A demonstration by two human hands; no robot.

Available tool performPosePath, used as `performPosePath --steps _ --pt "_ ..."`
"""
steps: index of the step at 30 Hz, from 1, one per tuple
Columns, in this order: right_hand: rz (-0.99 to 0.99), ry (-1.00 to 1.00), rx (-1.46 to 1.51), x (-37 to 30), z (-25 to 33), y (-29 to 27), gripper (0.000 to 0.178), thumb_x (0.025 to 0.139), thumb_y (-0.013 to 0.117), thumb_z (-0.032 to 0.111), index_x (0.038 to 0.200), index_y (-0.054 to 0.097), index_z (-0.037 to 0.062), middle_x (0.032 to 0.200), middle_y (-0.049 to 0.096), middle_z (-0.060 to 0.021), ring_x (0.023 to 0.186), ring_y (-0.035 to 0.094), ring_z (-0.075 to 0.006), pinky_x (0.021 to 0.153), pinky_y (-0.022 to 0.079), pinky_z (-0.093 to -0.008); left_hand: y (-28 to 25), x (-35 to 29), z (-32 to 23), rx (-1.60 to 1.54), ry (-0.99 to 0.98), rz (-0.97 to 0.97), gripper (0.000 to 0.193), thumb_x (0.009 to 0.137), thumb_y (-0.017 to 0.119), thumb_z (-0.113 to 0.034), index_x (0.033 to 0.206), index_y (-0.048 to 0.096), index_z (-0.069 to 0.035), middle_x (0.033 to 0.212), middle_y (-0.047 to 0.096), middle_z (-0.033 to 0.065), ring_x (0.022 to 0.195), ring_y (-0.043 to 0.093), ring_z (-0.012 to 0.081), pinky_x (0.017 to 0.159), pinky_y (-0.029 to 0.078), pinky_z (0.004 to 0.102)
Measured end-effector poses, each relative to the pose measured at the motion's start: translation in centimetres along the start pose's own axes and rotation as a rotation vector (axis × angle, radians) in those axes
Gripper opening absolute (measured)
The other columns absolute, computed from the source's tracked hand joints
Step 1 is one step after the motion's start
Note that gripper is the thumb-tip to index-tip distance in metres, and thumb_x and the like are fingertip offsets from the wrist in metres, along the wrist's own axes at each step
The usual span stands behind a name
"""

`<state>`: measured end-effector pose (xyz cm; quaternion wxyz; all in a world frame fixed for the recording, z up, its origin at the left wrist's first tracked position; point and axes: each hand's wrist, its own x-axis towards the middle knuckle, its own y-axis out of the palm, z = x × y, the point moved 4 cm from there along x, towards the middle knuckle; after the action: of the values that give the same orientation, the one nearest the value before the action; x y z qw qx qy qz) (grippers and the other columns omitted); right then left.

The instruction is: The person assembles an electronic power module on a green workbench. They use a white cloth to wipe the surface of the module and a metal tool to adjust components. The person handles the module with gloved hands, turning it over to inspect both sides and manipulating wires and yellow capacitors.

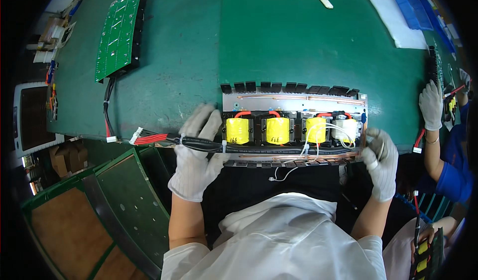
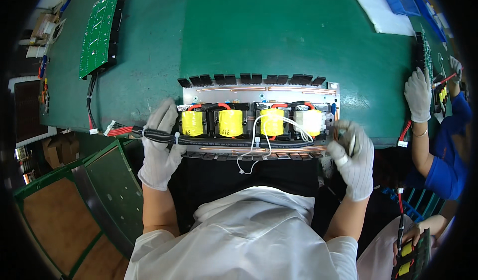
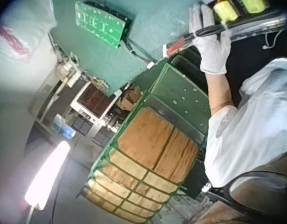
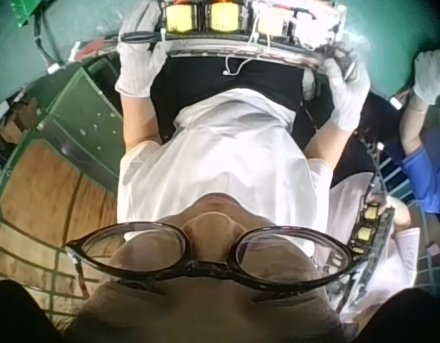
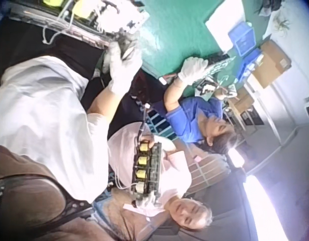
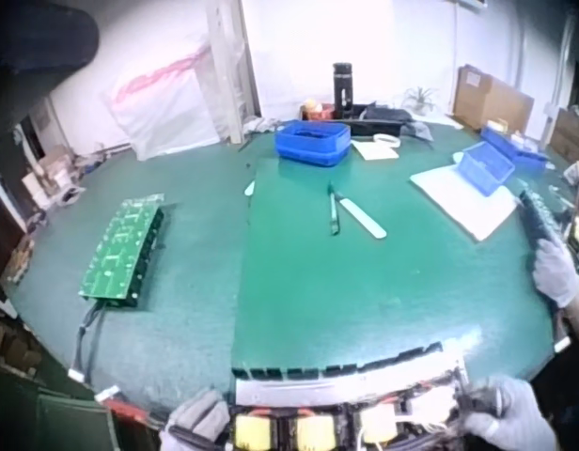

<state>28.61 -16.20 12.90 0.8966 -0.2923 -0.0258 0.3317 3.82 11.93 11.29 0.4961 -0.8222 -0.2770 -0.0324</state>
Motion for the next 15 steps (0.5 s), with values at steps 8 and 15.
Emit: performPosePath --steps 8,15 --pt "0.086 -0.171 -0.271 -0.1 0.8 1.8 0.044 0.074 0.076 0.040 0.083 0.057 0.0012 0.068 0.057 -0.0109 0.061 0.056 -0.0251 0.060 0.046 -0.0350 0.5 1.9 0.3 -0.010 0.081 0.058 0.060 0.086 0.058 -0.050 0.120 0.055 -0.001 0.110 0.060 0.0124 0.095 0.058 0.0294 0.086 0.044 0.0424" --pt "0.181 -0.429 0.561 2.2 5.2 -3.2 0.035 0.090 0.055 0.029 0.103 0.054 -0.0029 0.085 0.052 -0.0098 0.078 0.054 -0.0188 0.075 0.043 -0.0315 0.3 1.7 0.6 -0.069 0.119 -0.039 0.052 0.081 0.066 -0.042 0.116 0.057 -0.005 0.102 0.061 0.0085 0.087 0.059 0.0248 0.082 0.045 0.0396"
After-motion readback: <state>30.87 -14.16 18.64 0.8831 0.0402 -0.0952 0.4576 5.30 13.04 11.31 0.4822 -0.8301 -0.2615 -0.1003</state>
